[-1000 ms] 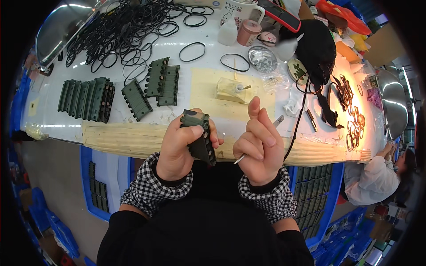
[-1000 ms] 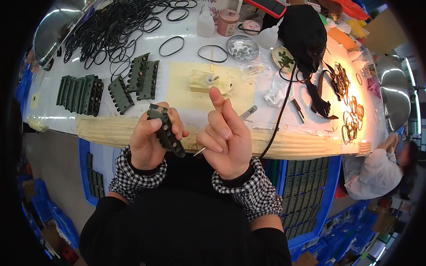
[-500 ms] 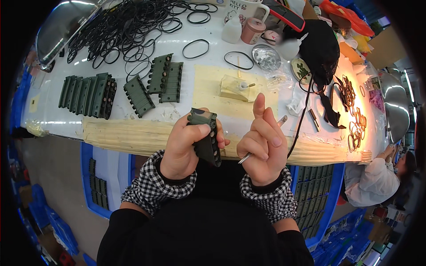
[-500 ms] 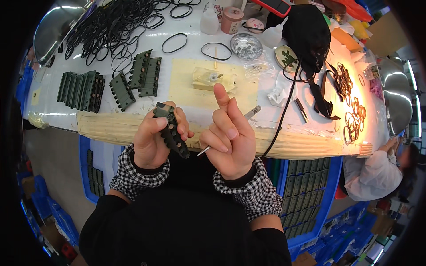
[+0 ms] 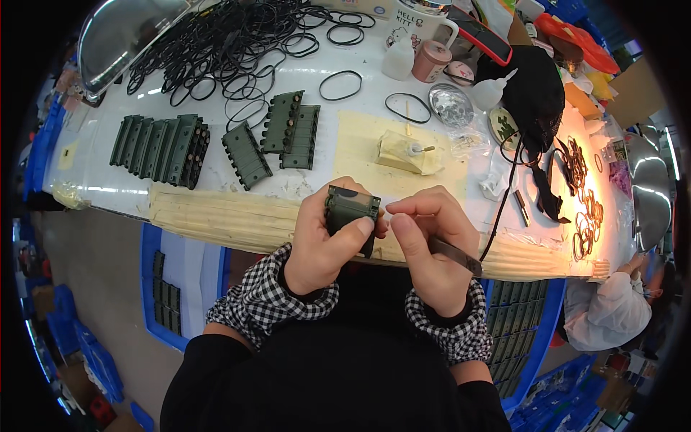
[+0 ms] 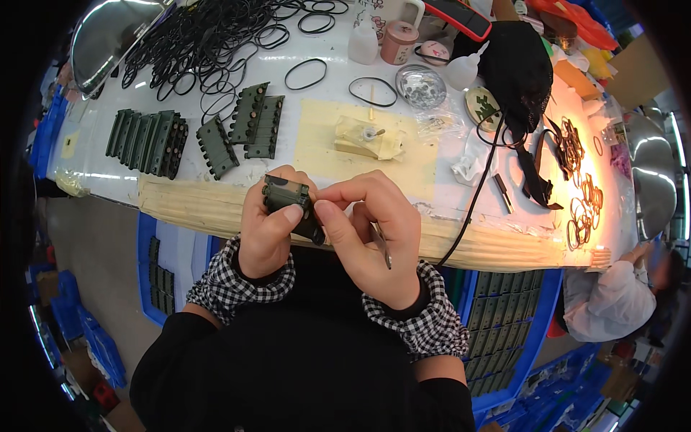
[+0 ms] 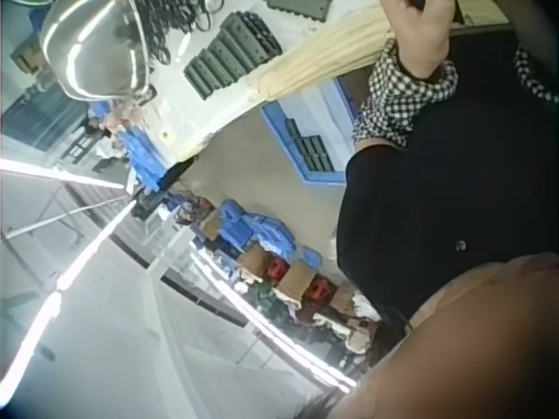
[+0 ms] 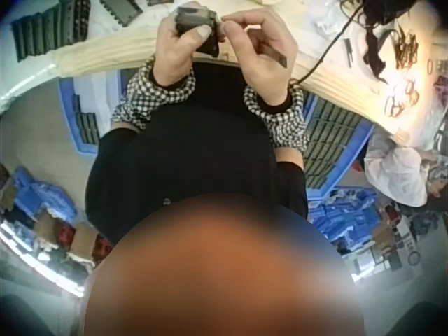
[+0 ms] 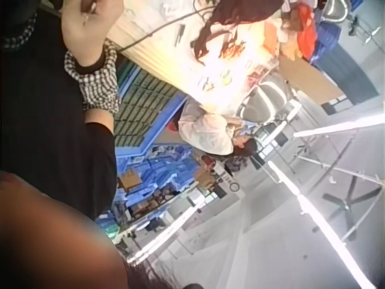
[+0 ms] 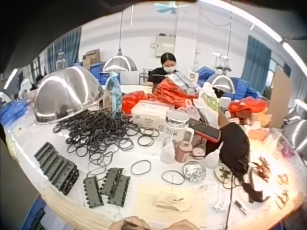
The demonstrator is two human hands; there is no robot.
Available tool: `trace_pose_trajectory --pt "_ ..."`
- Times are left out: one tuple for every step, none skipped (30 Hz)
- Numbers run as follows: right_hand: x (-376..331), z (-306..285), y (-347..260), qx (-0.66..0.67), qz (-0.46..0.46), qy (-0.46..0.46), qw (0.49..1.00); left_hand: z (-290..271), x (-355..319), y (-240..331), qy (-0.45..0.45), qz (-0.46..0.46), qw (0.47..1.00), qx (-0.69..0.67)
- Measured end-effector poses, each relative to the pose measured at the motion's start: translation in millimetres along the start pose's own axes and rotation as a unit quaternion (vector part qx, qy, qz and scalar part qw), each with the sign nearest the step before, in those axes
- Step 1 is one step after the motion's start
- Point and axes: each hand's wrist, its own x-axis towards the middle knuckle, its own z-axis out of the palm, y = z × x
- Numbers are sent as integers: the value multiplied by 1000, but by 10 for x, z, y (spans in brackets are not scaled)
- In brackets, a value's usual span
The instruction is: Assembling small electronic components using tweezers and rubber bands at a factory workstation.
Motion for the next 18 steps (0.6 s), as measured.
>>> trace_pose_trajectory --pt "9 10 -1 -17 -14 -6 1000 18 -1 8 6 26 999 35" --pt "20 22 1 -34 -29 -12 999 22 8 -12 18 61 996 67" --pt "16 36 -16 -30 -11 -9 999 18 2 -32 25 80 992 98" --pt "5 50 -36 -26 7 -6 1000 13 -8 -51 31 99 986 130" --pt "-2 60 -47 -21 24 -3 999 9 -14 -64 38 119 979 161" --pt "-10 55 -48 -14 34 -8 999 8 -18 -75 33 125 979 160" --pt "-18 40 -48 -7 43 -12 999 9 -21 -85 27 130 978 158" --pt "-21 34 -43 0 54 -17 998 7 -26 -93 23 136 978 156" --pt "-22 37 -30 8 53 -15 998 2 -27 -98 21 132 979 155" --pt "-22 42 -15 15 51 -13 998 -3 -26 -101 18 128 980 154" --pt "-29 44 -5 22 51 -10 998 -7 -28 -109 15 123 981 152" --pt "-34 46 -1 22 52 -8 998 -12 -27 -116 11 123 982 145" --pt "-39 48 2 23 54 -6 998 -18 -23 -122 7 122 983 139" --pt "-40 49 6 23 54 -3 998 -23 -18 -123 1 121 984 132" --pt "-41 49 7 12 50 -5 999 -26 -20 -119 0 106 986 126" --pt "-40 47 6 1 46 -6 999 -28 -23 -108 0 91 989 120" --pt "-35 47 2 -9 40 -8 999 -28 -25 -91 -1 77 990 115" --pt "-25 39 -16 1 28 0 1000 -14 -22 -68 4 30 999 46"
